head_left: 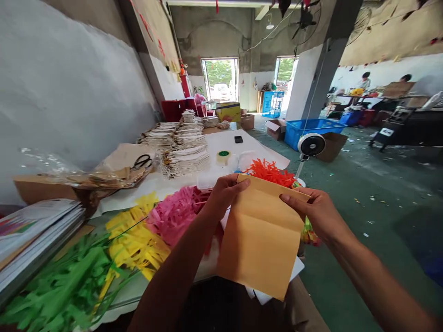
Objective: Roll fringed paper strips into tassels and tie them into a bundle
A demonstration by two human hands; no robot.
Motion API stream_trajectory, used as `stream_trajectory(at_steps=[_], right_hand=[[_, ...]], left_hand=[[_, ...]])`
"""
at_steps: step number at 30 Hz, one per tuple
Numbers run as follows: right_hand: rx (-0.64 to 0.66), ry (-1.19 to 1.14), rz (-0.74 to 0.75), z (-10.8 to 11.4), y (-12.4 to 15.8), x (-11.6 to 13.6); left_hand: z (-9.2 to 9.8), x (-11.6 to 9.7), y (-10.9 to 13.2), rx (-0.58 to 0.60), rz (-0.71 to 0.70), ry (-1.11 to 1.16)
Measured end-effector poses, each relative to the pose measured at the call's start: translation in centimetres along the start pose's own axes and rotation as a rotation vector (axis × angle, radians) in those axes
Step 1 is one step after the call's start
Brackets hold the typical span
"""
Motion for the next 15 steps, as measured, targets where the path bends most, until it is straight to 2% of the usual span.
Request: stream_trajectory(at_steps=[3,5,10,15], right_hand=[[-0.046,0.026,-0.057,1.7,1.7,0.2],[-0.057,0.040,-0.069,2.4,2.3,-0.1],[-0.015,0.022,-0.055,3.5,2.7,-1.2],[0.037,0.074,-0.009,4.1,2.9,-2.0]], left_hand=[[-1.8,1.1,-0.3,0.101,0.019,0.039],[-2.9,1.4,-0.4,0.104,0.044,0.029],[-4.9,1.6,-0.2,0.034,0.083,-0.062],[-5.4,2.7,0.1,-0.090,0.050,-0.005]])
Point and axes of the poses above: each hand's wrist, its own y-axis away from the middle knuckle, its own z-axis out of the back of the hand, x = y × z, the point moved 1 cm from there along -y, towards the middle knuckle, and after that the axes turned 8 degrees about y, right-handed, at the moved point
